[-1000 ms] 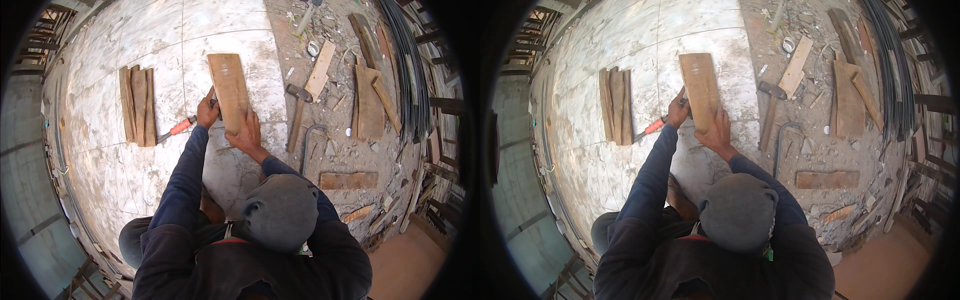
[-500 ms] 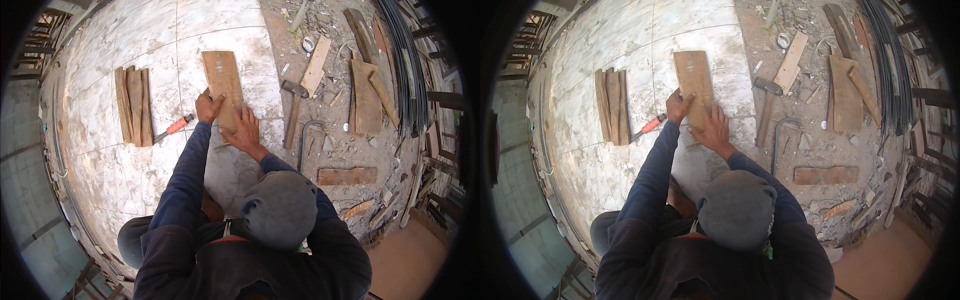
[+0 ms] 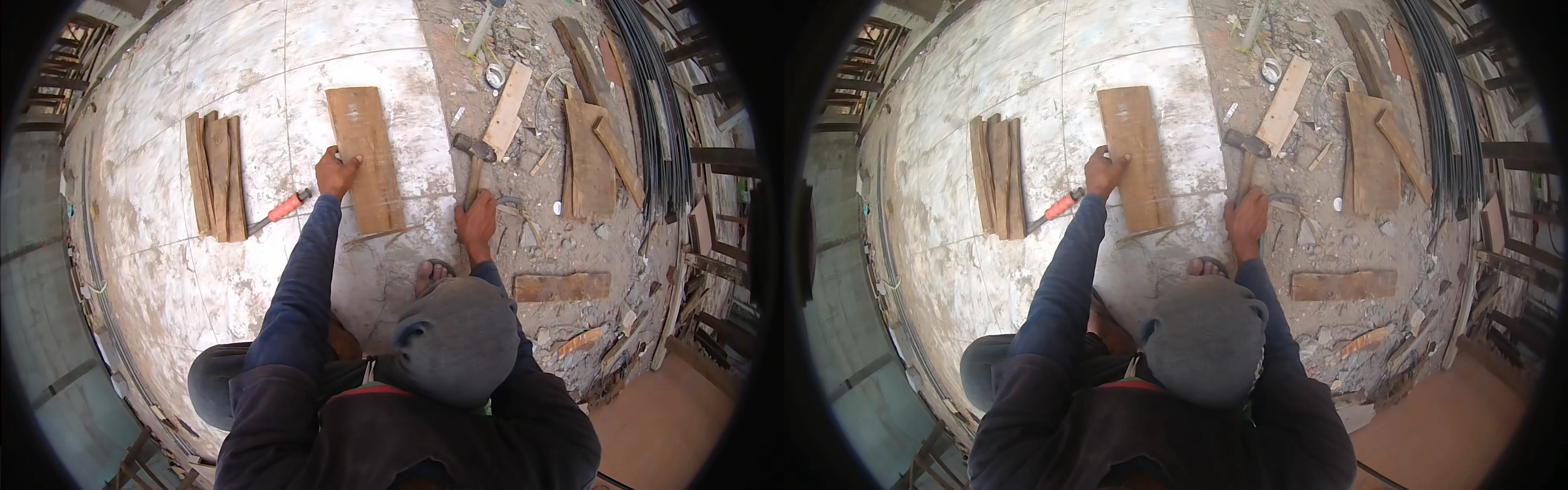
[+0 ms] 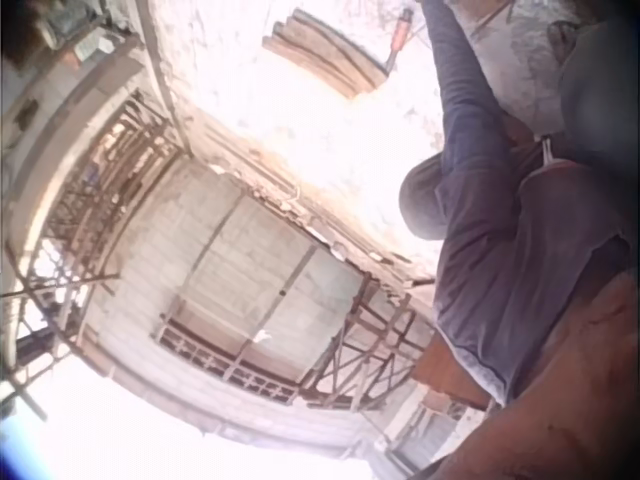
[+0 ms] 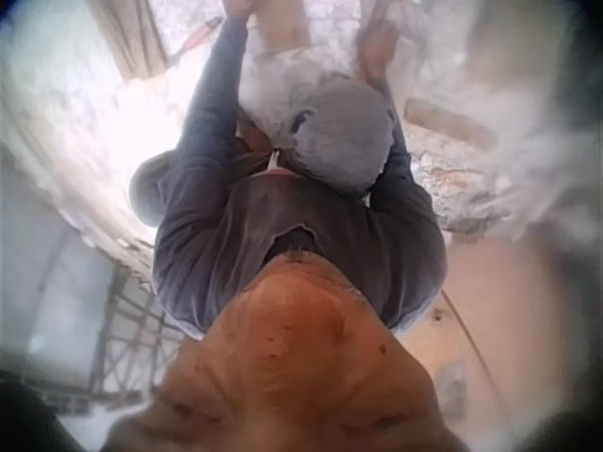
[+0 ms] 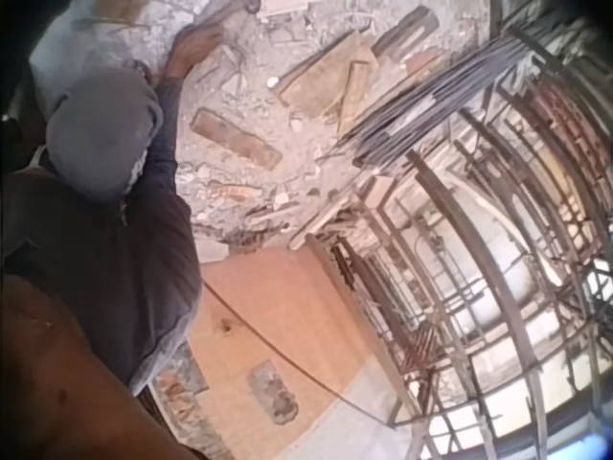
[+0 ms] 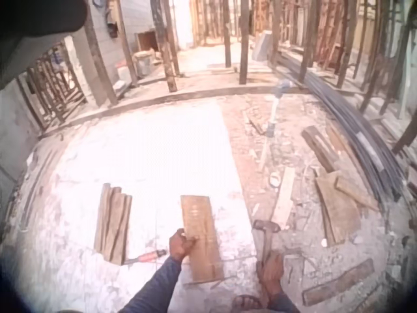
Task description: The person organizes wood planks by picking them up and stacking them together on the floor using their hands and a hammer to align them.
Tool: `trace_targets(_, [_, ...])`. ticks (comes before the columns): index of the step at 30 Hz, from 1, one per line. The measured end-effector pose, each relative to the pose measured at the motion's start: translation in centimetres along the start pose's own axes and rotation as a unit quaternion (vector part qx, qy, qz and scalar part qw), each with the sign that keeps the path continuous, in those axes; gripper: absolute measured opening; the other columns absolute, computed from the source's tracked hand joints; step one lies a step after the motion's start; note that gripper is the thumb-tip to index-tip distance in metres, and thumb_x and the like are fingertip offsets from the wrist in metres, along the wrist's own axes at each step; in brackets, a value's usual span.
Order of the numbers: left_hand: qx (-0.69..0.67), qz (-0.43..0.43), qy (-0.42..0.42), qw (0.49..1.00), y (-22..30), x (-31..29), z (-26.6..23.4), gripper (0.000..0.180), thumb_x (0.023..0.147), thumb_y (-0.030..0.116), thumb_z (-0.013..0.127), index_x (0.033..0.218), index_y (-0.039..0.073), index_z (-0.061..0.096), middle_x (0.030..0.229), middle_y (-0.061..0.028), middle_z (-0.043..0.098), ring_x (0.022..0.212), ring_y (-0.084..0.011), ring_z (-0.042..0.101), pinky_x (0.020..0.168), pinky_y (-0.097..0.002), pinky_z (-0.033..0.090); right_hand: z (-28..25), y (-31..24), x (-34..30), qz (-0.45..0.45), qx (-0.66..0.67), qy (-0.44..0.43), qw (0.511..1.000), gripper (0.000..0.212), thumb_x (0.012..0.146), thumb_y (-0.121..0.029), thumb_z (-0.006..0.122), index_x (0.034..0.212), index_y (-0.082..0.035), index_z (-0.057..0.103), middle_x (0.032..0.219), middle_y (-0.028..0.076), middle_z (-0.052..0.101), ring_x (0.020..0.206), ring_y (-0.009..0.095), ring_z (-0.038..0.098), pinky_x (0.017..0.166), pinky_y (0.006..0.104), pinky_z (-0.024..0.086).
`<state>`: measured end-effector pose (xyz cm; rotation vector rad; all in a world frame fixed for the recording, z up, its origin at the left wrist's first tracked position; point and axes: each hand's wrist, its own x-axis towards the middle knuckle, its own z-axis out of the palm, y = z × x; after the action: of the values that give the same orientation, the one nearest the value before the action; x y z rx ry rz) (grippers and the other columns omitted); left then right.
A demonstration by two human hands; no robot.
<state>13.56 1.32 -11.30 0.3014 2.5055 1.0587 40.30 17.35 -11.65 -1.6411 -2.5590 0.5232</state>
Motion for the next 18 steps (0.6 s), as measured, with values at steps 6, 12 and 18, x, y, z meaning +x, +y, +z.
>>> trace_targets(6, [-0.043, -0.031, -0.014, 0.999, -1.4, 0.3, -1.9, 0.059, 0.070, 0.031, 0.083, 0.115, -0.004, 0.066, 0.088, -0.0184, 0.071, 0.082, -0.0276, 0.070, 0.076, -0.0360, 0.055, -1.3, -1.3, 2.5, 0.063, -0.018, -0.121, 0.990, 0.056, 0.073, -0.034, 0.076, 0.111, 0.001, 0.055, 0.106, 0.023, 0.067, 0.099, 0.041, 0.066, 0.086, 0.0487, 0.053])
trace_targets(12, [0.075, 0.032, 0.011, 0.997, -0.6, -0.8, -1.1, 0.063, 0.073, 0.034, 0.080, 0.121, -0.001, 0.059, 0.103, -0.0220, 0.068, 0.097, -0.0342, 0.067, 0.086, -0.0420, 0.053, -0.2, 0.4, 3.0, 0.082, 0.048, -0.102, 0.990, 0.060, 0.074, -0.043, 0.074, 0.109, 0.003, 0.058, 0.104, 0.027, 0.068, 0.098, 0.045, 0.066, 0.085, 0.0506, 0.052])
trace_targets(18, [0.069, 0.035, 0.053, 0.996, -0.5, -3.3, 1.4, 0.062, 0.078, 0.036, 0.075, 0.125, 0.002, 0.054, 0.101, -0.0210, 0.068, 0.097, -0.0376, 0.066, 0.085, -0.0465, 0.052, 2.2, 4.6, 5.1, 0.128, 0.223, -0.197, 0.946, 0.049, 0.083, -0.038, 0.068, 0.110, 0.001, 0.056, 0.093, 0.016, 0.068, 0.080, 0.032, 0.067, 0.068, 0.0422, 0.054])
